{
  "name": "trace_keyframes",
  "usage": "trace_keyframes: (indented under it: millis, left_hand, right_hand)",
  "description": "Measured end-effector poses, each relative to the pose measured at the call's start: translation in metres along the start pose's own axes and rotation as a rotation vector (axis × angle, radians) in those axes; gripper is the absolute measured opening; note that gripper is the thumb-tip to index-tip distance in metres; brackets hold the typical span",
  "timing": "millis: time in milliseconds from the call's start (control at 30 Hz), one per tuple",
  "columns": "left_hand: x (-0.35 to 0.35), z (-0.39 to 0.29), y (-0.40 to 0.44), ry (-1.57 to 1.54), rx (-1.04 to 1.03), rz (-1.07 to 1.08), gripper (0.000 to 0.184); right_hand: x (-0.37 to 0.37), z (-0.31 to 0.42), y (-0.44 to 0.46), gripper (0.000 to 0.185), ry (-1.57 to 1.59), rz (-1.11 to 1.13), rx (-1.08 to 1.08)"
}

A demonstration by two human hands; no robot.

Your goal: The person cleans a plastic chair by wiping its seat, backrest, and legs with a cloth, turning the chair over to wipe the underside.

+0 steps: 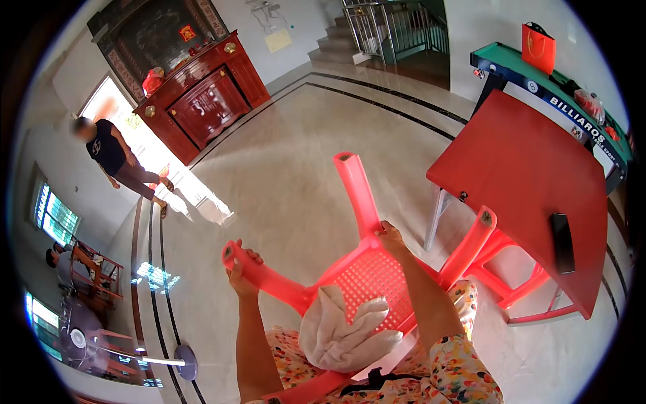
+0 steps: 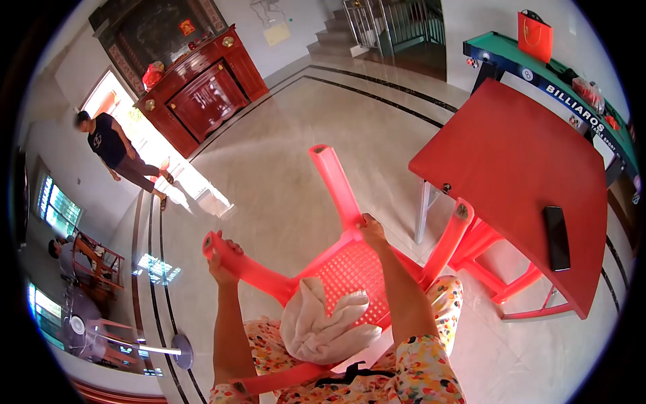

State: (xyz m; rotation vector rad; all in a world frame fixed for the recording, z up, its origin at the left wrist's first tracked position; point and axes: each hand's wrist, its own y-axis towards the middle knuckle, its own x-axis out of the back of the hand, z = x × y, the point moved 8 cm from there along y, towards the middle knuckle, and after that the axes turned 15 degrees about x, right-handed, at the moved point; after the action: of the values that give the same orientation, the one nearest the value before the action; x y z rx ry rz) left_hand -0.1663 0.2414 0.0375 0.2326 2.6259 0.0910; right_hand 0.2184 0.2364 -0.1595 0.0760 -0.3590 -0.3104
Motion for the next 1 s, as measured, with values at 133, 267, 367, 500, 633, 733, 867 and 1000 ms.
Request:
trace_keyframes:
  millis: [133,267,367,500,633,733,867,1000]
  left_hand:
    - [-0.002,0.002,0.009,0.06,0.019,0.001,0.058]
    - [-0.001,0.001,0.011,0.08,0.022,0.009,0.061]
    - [-0.002,0.001,0.01,0.086,0.027,0.0,0.062]
    - [0.002,0.003,0.011,0.068,0.036,0.008,0.064]
    - [0.003,0.003,0.012,0.063,0.047,0.033,0.063]
    - [0.001,0.003,0.011,0.037,0.033,0.046,0.062]
    - [-0.001,0.001,0.01,0.002,0.027,0.038,0.06]
    - [0.002,0.002,0.009,0.004,0.025,0.04,0.06]
  right_hand:
    - [0.004,0.0,0.003,0.028,0.054,-0.083,0.101]
    - [0.006,-0.003,0.004,0.024,0.021,-0.117,0.048]
    - [0.001,-0.018,0.007,0.023,0.083,-0.158,0.025]
    - [0.001,-0.019,0.005,0.026,0.113,-0.232,0.099]
    - [0.007,-0.006,0.0,0.027,0.019,-0.187,0.009]
    - [0.007,-0.004,0.0,0.027,0.005,-0.185,-0.006]
    - [0.007,-0.012,-0.001,0.029,-0.021,-0.216,-0.035]
    - [0.006,-0.008,-0.002,0.029,0.069,-0.194,-0.054]
